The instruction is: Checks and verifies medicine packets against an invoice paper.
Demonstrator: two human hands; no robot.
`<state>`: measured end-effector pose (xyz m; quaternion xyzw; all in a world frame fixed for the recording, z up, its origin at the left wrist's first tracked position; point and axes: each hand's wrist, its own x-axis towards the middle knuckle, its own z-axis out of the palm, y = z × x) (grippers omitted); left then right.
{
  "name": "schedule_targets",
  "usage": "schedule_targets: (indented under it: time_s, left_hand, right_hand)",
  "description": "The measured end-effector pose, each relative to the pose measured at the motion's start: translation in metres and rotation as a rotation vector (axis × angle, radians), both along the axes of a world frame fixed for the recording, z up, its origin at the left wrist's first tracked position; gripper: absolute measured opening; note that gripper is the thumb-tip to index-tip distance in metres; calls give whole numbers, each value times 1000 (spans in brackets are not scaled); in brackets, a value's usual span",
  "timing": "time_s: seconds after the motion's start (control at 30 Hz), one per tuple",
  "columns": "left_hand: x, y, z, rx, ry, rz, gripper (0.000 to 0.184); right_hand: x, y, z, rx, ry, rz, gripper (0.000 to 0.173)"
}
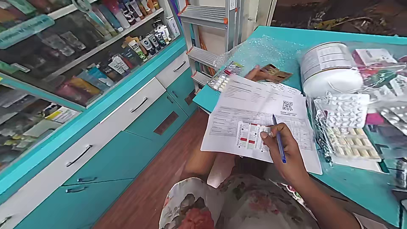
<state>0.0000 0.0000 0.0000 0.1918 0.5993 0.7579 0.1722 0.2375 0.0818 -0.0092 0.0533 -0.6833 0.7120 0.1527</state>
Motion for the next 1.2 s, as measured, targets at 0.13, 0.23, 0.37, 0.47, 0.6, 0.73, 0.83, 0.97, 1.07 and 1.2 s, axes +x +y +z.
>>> schedule_targets:
  time_s: [0.13, 0.23, 0.37, 0.47, 0.6, 0.73, 0.83, 0.97, 1.07, 1.2]
  left_hand:
    - [19, -79, 40, -120, 63, -37, 59]
    - [54, -123, 61, -228, -97, 100, 63]
    - [79, -161, 49, -429, -135, 153, 58]
    - [92, -178, 36, -367, -26, 78, 45]
    - [104, -178, 32, -381, -21, 101, 27]
    - [103, -173, 26, -415, 18, 148, 26]
    - [100, -164, 27, -414, 48, 161, 25]
    - [93, -155, 27, -413, 68, 172, 25]
    - [90, -150, 27, -458, 89, 217, 24]
    - [88, -158, 29, -692, 332, 385, 32]
  right_hand:
    - [0, 2, -1, -39, -2, -41, 12]
    - [-1, 3, -5, -63, 6, -42, 14]
    - [-1, 3, -5, -48, 7, -54, 13]
    - [0, 3, -6, -55, 6, -59, 11]
    - [0, 1, -4, -53, 5, -61, 11]
    - [3, 0, -2, -51, 41, -85, 13]
    - [8, 1, 5, 0, 65, -147, 14]
    - [14, 11, 13, 60, 66, -242, 14]
    - [19, 18, 17, 63, 42, -294, 15]
    - [30, 24, 21, 85, 54, -329, 14]
